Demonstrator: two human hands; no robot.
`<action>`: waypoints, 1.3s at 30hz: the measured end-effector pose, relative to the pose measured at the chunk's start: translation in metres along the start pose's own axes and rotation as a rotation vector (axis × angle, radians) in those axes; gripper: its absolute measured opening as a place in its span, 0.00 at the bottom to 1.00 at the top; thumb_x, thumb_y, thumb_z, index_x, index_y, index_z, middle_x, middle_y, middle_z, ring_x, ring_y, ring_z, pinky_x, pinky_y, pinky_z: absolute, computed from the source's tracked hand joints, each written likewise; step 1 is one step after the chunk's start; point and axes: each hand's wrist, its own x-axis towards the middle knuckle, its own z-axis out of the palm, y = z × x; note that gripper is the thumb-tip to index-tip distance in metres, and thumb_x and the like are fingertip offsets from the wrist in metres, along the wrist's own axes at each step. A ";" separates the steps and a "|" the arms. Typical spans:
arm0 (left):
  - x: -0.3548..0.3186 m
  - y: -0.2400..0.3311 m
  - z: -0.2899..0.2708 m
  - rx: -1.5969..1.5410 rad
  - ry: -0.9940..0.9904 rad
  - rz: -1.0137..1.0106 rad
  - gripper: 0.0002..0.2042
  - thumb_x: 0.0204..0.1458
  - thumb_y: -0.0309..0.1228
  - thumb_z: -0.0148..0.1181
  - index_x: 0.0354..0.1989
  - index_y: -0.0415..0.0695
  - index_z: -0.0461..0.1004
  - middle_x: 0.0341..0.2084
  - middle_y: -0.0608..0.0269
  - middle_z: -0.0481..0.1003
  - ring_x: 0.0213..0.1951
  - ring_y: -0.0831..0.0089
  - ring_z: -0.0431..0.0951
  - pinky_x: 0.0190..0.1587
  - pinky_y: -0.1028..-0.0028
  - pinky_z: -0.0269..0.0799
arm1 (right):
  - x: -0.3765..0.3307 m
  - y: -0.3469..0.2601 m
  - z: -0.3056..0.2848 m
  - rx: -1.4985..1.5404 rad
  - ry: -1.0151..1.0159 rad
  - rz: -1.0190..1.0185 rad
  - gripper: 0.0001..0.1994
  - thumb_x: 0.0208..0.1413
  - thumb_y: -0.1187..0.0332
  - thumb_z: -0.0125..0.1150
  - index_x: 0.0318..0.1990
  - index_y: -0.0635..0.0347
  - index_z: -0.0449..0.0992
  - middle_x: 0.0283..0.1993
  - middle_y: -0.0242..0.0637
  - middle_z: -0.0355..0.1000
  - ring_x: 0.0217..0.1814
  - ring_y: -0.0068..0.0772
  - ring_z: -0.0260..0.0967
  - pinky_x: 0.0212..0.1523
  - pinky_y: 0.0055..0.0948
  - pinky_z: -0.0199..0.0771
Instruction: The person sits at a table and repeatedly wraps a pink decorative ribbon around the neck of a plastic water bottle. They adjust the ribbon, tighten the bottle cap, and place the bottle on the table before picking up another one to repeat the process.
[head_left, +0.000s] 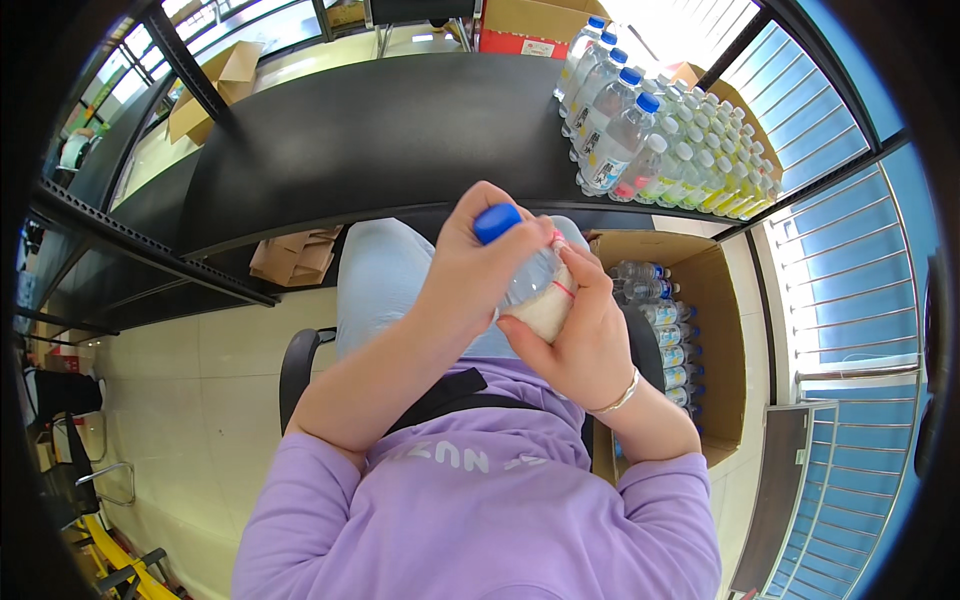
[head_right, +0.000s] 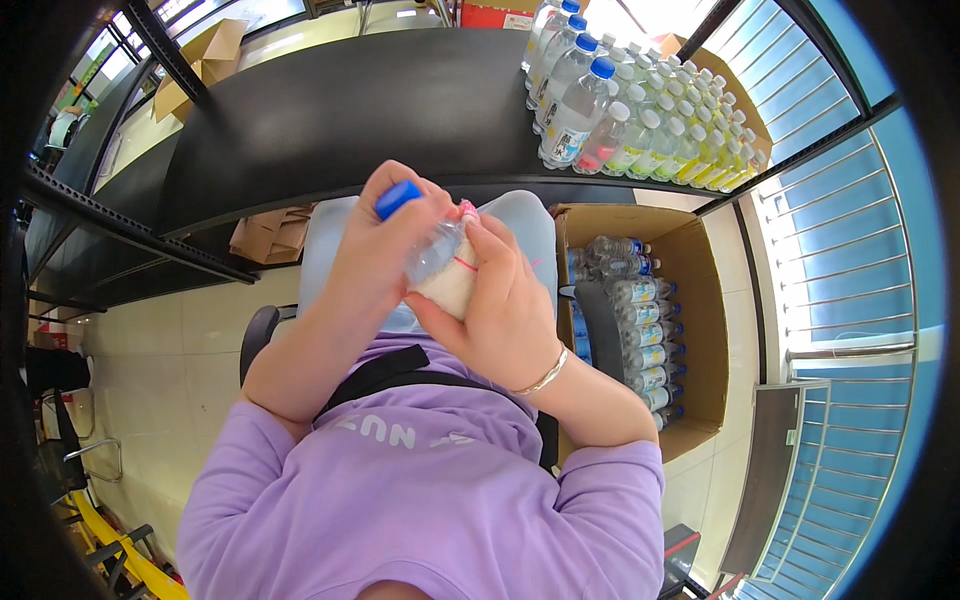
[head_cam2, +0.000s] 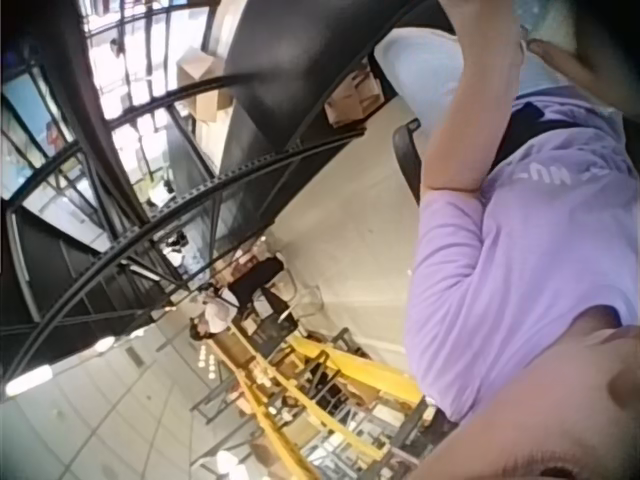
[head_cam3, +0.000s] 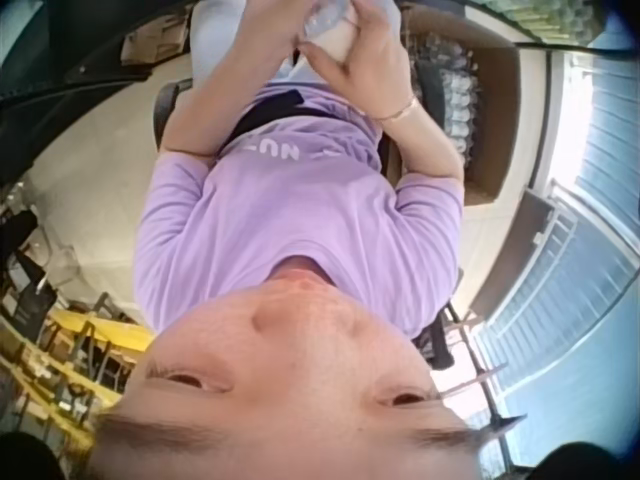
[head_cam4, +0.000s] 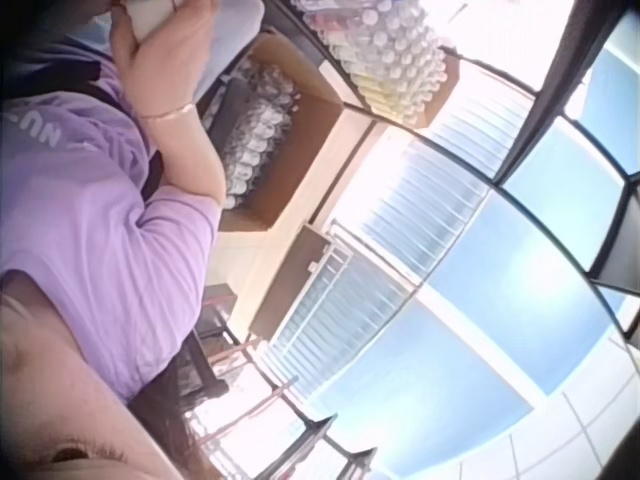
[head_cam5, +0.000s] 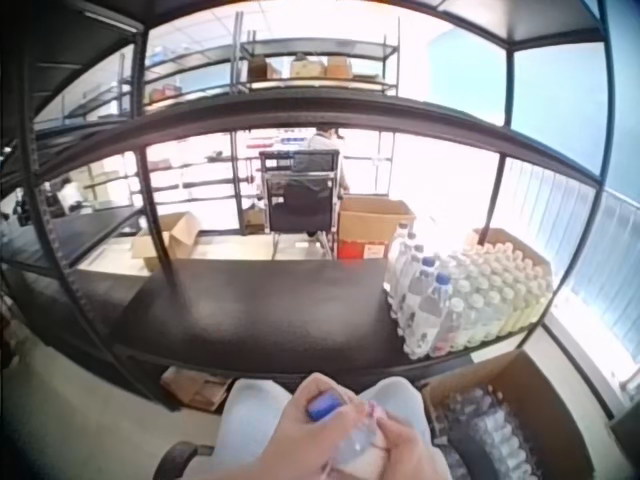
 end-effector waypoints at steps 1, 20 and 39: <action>-0.003 -0.001 0.002 0.017 0.003 -0.014 0.10 0.43 0.23 0.61 0.26 0.44 0.63 0.22 0.68 0.69 0.27 0.84 0.69 0.29 0.81 0.67 | 0.000 0.000 0.001 -0.008 0.015 -0.013 0.36 0.36 0.61 0.69 0.49 0.70 0.56 0.49 0.56 0.62 0.43 0.51 0.67 0.38 0.36 0.71; 0.012 0.033 -0.015 -0.069 0.259 0.084 0.08 0.43 0.24 0.62 0.26 0.46 0.67 0.26 0.64 0.71 0.34 0.71 0.73 0.36 0.72 0.70 | 0.000 0.007 0.012 -0.265 0.049 -0.114 0.35 0.29 0.64 0.69 0.48 0.60 0.57 0.50 0.55 0.61 0.45 0.50 0.65 0.41 0.42 0.67; 0.016 0.094 -0.066 -0.218 0.047 0.261 0.06 0.47 0.27 0.57 0.20 0.43 0.70 0.22 0.64 0.70 0.35 0.71 0.72 0.37 0.71 0.71 | 0.012 0.038 -0.005 0.574 -0.245 0.264 0.39 0.37 0.68 0.68 0.58 0.65 0.51 0.53 0.47 0.59 0.53 0.38 0.60 0.52 0.31 0.61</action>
